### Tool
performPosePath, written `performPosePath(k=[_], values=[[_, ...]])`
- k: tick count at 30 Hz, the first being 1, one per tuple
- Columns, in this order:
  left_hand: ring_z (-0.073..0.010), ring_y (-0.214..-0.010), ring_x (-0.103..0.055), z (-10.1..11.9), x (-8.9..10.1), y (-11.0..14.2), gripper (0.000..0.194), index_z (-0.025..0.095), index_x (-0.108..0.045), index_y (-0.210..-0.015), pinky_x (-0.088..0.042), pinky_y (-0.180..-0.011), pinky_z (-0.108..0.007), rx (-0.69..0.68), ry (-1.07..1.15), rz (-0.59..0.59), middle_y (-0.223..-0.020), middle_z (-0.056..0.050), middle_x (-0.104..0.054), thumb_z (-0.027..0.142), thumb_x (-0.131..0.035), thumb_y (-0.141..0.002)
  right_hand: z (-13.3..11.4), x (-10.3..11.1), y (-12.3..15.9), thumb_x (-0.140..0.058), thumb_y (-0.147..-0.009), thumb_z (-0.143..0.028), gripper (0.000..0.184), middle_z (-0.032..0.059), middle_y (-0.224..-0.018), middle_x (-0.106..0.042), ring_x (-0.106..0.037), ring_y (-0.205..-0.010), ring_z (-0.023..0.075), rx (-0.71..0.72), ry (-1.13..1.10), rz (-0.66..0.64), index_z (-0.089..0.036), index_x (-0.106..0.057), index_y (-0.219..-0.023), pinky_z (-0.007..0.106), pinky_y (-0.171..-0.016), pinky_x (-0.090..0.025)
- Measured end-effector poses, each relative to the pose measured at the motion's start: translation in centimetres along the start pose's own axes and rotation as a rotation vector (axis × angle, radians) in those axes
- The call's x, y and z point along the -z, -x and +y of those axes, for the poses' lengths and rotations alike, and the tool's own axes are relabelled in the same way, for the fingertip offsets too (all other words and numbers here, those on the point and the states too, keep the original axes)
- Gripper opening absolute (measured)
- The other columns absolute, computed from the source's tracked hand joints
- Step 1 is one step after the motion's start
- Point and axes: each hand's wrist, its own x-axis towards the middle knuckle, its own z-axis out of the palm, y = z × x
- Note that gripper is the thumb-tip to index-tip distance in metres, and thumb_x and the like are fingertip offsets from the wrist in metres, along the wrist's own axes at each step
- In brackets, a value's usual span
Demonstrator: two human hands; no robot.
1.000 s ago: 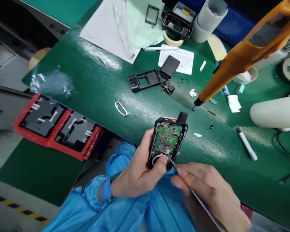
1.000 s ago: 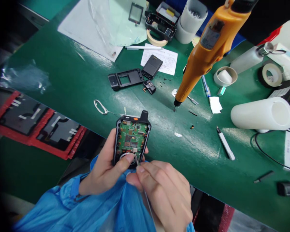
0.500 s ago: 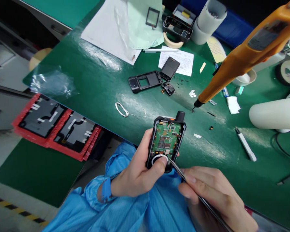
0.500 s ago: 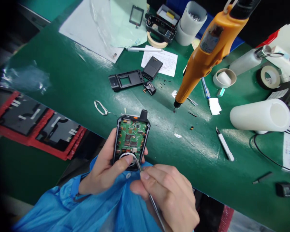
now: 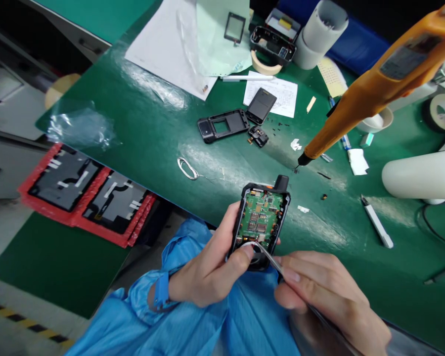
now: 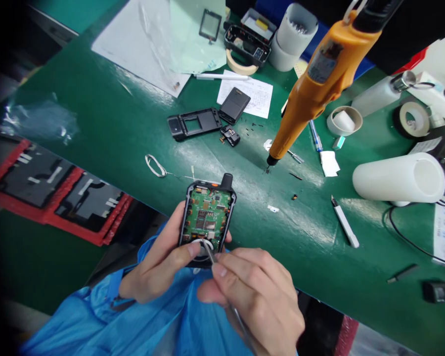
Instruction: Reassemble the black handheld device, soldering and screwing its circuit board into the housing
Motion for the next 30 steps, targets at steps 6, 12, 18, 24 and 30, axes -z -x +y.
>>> performPosePath(k=[6,12,18,24,30], values=[[-0.0253,-0.120,-0.078,-0.2,-0.1,0.0,0.043,0.028,-0.048,-0.159,-0.062,-0.114,-0.041,-0.029,0.085,-0.040,-0.139,-0.009,-0.078,0.035,-0.056,-0.117,0.2,1.0,-0.8,-0.074,-0.104,-0.022,0.013,0.0053,-0.087,-0.084,-0.079,-0.067,0.0200,-0.011,-0.103,0.009,-0.018,-0.078,-0.116,0.033,-0.056,-0.066],[-0.0282,-0.124,-0.076,-0.4,-0.1,0.3,0.049,0.027,-0.041,-0.163,-0.062,-0.114,-0.045,-0.033,0.025,-0.064,-0.144,-0.013,-0.075,0.035,-0.055,-0.117,0.6,-0.1,-0.1,-0.076,-0.102,-0.018,0.012,0.0039,-0.086,-0.082,-0.076,-0.064,0.0191,-0.050,-0.127,0.100,-0.019,-0.078,-0.113,0.034,-0.054,-0.064],[-0.0245,-0.105,-0.078,-0.8,0.0,0.7,0.058,0.027,-0.038,-0.167,-0.067,-0.077,-0.030,0.024,-0.033,-0.009,-0.167,-0.019,-0.056,0.038,-0.059,-0.114,0.9,-0.6,0.3,-0.075,-0.101,-0.012,0.016,0.0024,-0.085,-0.081,-0.078,-0.067,0.0208,-0.034,-0.140,0.172,-0.020,-0.078,-0.115,0.036,-0.057,-0.064],[-0.0167,-0.095,-0.073,-0.5,0.0,0.4,0.059,0.029,-0.035,-0.170,-0.064,-0.077,-0.024,0.023,-0.005,-0.036,-0.160,-0.016,-0.061,0.042,-0.056,-0.116,0.9,-0.9,0.4,-0.078,-0.099,-0.012,0.014,0.0026,-0.086,-0.082,-0.078,-0.066,0.0203,-0.060,-0.142,0.189,-0.019,-0.077,-0.110,0.036,-0.055,-0.063],[-0.0294,-0.130,-0.070,-0.2,-0.1,0.0,0.056,0.027,-0.043,-0.167,-0.062,-0.113,-0.040,-0.014,-0.006,-0.007,-0.156,-0.014,-0.065,0.042,-0.058,-0.115,1.0,-0.9,0.5,-0.077,-0.101,-0.016,0.008,0.0030,-0.083,-0.081,-0.077,-0.065,0.0207,-0.071,-0.129,0.182,-0.019,-0.079,-0.109,0.037,-0.056,-0.064]])
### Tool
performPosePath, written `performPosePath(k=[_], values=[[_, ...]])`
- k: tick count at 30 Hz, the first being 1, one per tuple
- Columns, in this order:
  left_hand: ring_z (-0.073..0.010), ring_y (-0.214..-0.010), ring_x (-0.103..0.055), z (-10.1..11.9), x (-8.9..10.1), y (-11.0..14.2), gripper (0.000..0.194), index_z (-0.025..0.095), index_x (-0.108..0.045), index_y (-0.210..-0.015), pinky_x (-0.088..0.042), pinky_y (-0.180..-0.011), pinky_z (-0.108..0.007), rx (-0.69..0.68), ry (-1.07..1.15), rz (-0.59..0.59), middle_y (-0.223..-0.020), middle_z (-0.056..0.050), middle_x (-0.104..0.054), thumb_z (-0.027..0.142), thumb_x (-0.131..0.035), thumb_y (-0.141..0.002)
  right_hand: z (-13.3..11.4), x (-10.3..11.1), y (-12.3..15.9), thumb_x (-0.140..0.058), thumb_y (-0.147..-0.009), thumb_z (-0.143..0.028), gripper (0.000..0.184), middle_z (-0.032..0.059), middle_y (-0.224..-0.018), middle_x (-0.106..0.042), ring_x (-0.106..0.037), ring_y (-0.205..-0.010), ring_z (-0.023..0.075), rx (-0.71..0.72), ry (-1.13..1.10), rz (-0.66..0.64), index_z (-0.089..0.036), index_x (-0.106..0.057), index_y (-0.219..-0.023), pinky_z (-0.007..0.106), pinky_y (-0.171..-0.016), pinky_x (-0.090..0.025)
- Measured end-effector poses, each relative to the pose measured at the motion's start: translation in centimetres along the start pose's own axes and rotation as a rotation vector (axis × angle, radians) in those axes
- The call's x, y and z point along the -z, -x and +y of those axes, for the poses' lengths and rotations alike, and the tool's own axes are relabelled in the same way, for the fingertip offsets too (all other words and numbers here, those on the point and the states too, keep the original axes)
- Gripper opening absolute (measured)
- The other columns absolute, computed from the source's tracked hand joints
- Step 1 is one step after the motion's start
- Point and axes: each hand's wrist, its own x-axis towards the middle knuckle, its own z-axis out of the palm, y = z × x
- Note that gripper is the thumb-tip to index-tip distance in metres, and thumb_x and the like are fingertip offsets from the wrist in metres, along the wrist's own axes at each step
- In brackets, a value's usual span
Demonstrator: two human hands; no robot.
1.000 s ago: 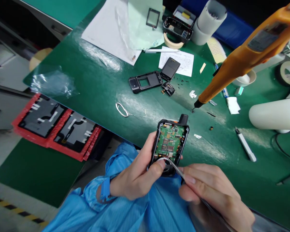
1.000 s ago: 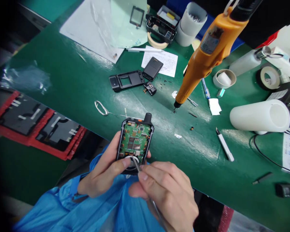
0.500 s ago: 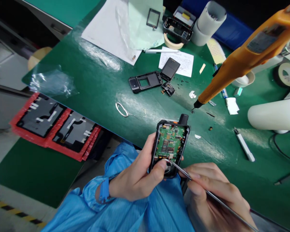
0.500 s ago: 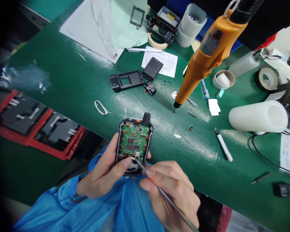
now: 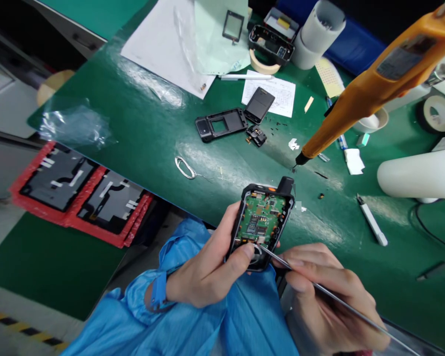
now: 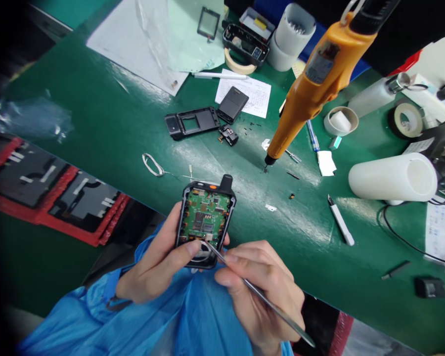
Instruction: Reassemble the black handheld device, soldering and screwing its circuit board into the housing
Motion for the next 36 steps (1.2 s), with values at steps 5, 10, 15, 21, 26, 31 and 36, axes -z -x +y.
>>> performPosePath(k=[5,10,15,21,26,31,36], values=[[-0.0304,-0.132,-0.072,0.1,-0.1,-0.1,0.053,0.029,-0.045,-0.166,-0.060,-0.118,-0.046,0.008,0.048,-0.011,-0.148,-0.012,-0.071,0.040,-0.057,-0.116,-0.3,0.3,-0.5,-0.076,-0.103,-0.018,0.012,0.0034,-0.086,-0.082,-0.077,-0.067,0.0203,0.003,-0.007,-0.056,-0.020,-0.079,-0.114,0.037,-0.058,-0.066],[-0.0295,-0.126,-0.075,-0.3,-0.1,0.0,0.054,0.028,-0.045,-0.166,-0.059,-0.119,-0.048,0.019,0.016,0.032,-0.137,-0.012,-0.077,0.040,-0.060,-0.115,-0.9,0.4,-1.6,-0.076,-0.103,-0.018,0.008,0.0044,-0.086,-0.082,-0.077,-0.068,0.0180,0.054,-0.006,-0.132,-0.016,-0.077,-0.110,0.031,-0.055,-0.063],[-0.0285,-0.132,-0.072,-0.5,-0.1,0.1,0.051,0.033,-0.044,-0.165,-0.057,-0.122,-0.046,-0.016,0.009,0.015,-0.144,-0.010,-0.074,0.037,-0.058,-0.116,-0.7,0.9,-1.3,-0.077,-0.102,-0.016,0.016,0.0043,-0.088,-0.083,-0.077,-0.067,0.0190,0.093,0.015,-0.134,-0.017,-0.077,-0.118,0.033,-0.053,-0.063],[-0.0312,-0.140,-0.068,-0.3,-0.2,0.1,0.051,0.032,-0.044,-0.165,-0.051,-0.128,-0.052,-0.005,-0.025,0.031,-0.146,-0.011,-0.072,0.038,-0.057,-0.117,-0.9,0.8,-1.3,-0.074,-0.104,-0.020,0.016,0.0029,-0.085,-0.083,-0.077,-0.065,0.0190,0.088,0.036,-0.149,-0.019,-0.077,-0.120,0.033,-0.053,-0.064],[-0.0326,-0.141,-0.067,-0.2,-0.3,0.0,0.052,0.029,-0.046,-0.165,-0.050,-0.129,-0.053,-0.002,-0.034,0.046,-0.143,-0.012,-0.073,0.039,-0.059,-0.115,-1.0,0.7,-1.2,-0.074,-0.105,-0.021,0.013,0.0027,-0.085,-0.083,-0.078,-0.064,0.0194,0.068,0.070,-0.119,-0.021,-0.077,-0.117,0.034,-0.053,-0.064],[-0.0332,-0.145,-0.063,-0.3,-0.2,-0.1,0.053,0.029,-0.046,-0.165,-0.048,-0.131,-0.054,-0.013,-0.035,0.078,-0.144,-0.012,-0.073,0.039,-0.060,-0.115,-0.7,1.6,-0.3,-0.074,-0.105,-0.023,0.017,0.0042,-0.089,-0.084,-0.079,-0.068,0.0203,0.063,0.080,-0.190,-0.021,-0.077,-0.122,0.035,-0.056,-0.065],[-0.0300,-0.142,-0.066,-0.4,-0.1,0.1,0.050,0.032,-0.046,-0.164,-0.048,-0.130,-0.052,-0.029,-0.052,0.061,-0.149,-0.010,-0.070,0.037,-0.058,-0.116,-0.7,1.1,-0.6,-0.075,-0.105,-0.025,0.016,0.0039,-0.089,-0.084,-0.079,-0.070,0.0196,0.050,0.036,-0.112,-0.020,-0.077,-0.120,0.034,-0.057,-0.065]])
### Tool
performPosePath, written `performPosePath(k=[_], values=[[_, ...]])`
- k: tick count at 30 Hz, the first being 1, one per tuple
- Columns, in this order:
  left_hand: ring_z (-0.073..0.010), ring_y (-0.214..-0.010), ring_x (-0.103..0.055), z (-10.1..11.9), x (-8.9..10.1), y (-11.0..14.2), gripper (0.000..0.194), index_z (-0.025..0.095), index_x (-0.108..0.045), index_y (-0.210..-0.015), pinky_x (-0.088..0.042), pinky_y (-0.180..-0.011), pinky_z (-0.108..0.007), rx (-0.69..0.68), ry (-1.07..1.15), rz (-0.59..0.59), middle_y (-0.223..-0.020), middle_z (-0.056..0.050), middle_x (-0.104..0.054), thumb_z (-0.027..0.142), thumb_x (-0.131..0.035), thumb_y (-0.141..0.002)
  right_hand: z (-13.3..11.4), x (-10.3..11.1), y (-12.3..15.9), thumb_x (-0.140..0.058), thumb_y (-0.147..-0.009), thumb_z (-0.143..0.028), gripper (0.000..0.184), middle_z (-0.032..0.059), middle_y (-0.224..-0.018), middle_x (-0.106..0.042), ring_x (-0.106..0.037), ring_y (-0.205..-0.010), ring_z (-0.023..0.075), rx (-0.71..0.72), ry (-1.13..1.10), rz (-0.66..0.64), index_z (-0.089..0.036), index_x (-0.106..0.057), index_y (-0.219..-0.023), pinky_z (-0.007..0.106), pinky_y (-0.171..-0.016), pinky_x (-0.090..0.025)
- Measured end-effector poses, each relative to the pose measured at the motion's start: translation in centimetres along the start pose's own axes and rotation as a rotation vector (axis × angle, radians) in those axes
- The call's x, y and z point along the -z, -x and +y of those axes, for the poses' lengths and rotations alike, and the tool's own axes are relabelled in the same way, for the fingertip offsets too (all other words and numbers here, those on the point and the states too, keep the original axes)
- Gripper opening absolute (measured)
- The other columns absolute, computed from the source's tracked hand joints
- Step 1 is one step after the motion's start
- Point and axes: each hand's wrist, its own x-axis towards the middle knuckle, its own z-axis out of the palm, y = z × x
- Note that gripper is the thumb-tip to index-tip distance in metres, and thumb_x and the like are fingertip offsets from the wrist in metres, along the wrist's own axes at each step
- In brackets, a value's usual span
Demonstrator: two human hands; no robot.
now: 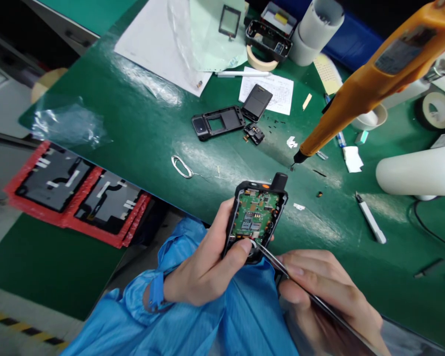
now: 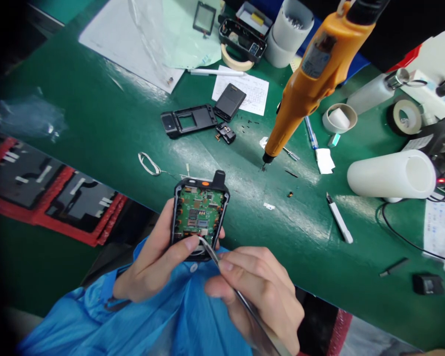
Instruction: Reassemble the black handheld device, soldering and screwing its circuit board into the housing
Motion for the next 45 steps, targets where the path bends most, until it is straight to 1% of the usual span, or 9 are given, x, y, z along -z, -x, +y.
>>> performPosePath(k=[6,14,18,25,28,33,37,39,45], values=[[-0.0326,-0.146,-0.063,0.0,-0.1,0.2,0.053,0.029,-0.045,-0.165,-0.047,-0.131,-0.053,0.027,-0.026,0.018,-0.146,-0.011,-0.072,0.038,-0.061,-0.114,-0.3,-0.5,-1.5,-0.074,-0.107,-0.026,0.009,0.0023,-0.086,-0.083,-0.079,-0.071,0.0146,0.000,-0.015,-0.034,-0.017,-0.074,-0.107,0.027,-0.061,-0.067],[-0.0328,-0.151,-0.059,-0.1,-0.2,0.2,0.051,0.030,-0.046,-0.163,-0.042,-0.135,-0.054,0.020,0.011,0.022,-0.149,-0.011,-0.071,0.038,-0.061,-0.115,0.2,0.3,-1.0,-0.070,-0.109,-0.025,0.011,0.0054,-0.089,-0.083,-0.080,-0.074,0.0177,0.021,-0.023,-0.092,-0.016,-0.077,-0.110,0.029,-0.060,-0.067],[-0.0332,-0.142,-0.067,-0.4,-0.2,0.1,0.053,0.030,-0.046,-0.165,-0.054,-0.126,-0.052,0.015,0.052,0.004,-0.144,-0.012,-0.074,0.036,-0.061,-0.115,0.4,0.8,-1.2,-0.072,-0.107,-0.024,0.011,0.0058,-0.091,-0.085,-0.081,-0.075,0.0186,0.027,-0.030,-0.182,-0.018,-0.077,-0.114,0.030,-0.057,-0.066],[-0.0263,-0.115,-0.081,-0.9,-0.4,0.1,0.048,0.030,-0.049,-0.161,-0.068,-0.103,-0.038,-0.002,0.177,-0.006,-0.131,-0.010,-0.081,0.032,-0.062,-0.114,0.2,-0.1,-1.0,-0.076,-0.103,-0.018,0.012,0.0077,-0.093,-0.084,-0.081,-0.080,0.0186,0.030,-0.090,-0.098,-0.013,-0.078,-0.114,0.030,-0.064,-0.068],[-0.0231,-0.108,-0.082,-0.8,-0.7,-0.1,0.043,0.030,-0.050,-0.156,-0.069,-0.096,-0.032,-0.021,0.207,0.007,-0.125,-0.008,-0.083,0.030,-0.062,-0.114,0.1,0.1,-1.3,-0.075,-0.103,-0.015,0.012,0.0076,-0.091,-0.084,-0.081,-0.078,0.0190,0.048,-0.073,-0.096,-0.013,-0.078,-0.114,0.031,-0.063,-0.068],[-0.0214,-0.095,-0.084,-0.6,-1.2,-0.8,0.032,0.024,-0.055,-0.142,-0.070,-0.086,-0.029,-0.050,0.217,0.051,-0.114,-0.008,-0.085,0.028,-0.064,-0.112,0.0,0.8,-1.7,-0.078,-0.100,-0.012,0.017,0.0058,-0.092,-0.085,-0.082,-0.077,0.0188,0.074,0.066,-0.257,-0.017,-0.078,-0.116,0.029,-0.059,-0.068],[-0.0202,-0.091,-0.084,-0.5,-1.5,-1.0,0.029,0.021,-0.056,-0.138,-0.068,-0.079,-0.025,-0.070,0.232,0.061,-0.108,-0.009,-0.085,0.026,-0.063,-0.111,-0.2,1.1,-1.5,-0.073,-0.106,-0.023,0.009,0.0045,-0.085,-0.083,-0.080,-0.070,0.0180,0.058,0.020,-0.118,-0.017,-0.076,-0.112,0.030,-0.056,-0.066],[-0.0186,-0.090,-0.083,-0.5,-1.5,-1.1,0.028,0.021,-0.056,-0.137,-0.066,-0.076,-0.022,-0.080,0.229,0.062,-0.107,-0.008,-0.085,0.025,-0.063,-0.111,-0.3,1.4,-1.5,-0.074,-0.106,-0.023,0.009,0.0040,-0.084,-0.083,-0.079,-0.069,0.0178,0.056,0.015,-0.142,-0.017,-0.076,-0.113,0.030,-0.056,-0.066],[-0.0194,-0.106,-0.082,-0.2,-1.4,-0.8,0.035,0.025,-0.048,-0.148,-0.067,-0.094,-0.027,-0.015,0.219,-0.002,-0.123,-0.010,-0.083,0.030,-0.060,-0.115,0.0,0.8,-1.1,-0.073,-0.107,-0.025,0.008,0.0028,-0.085,-0.082,-0.079,-0.071,0.0164,0.057,0.054,-0.125,-0.018,-0.076,-0.110,0.029,-0.058,-0.065]])
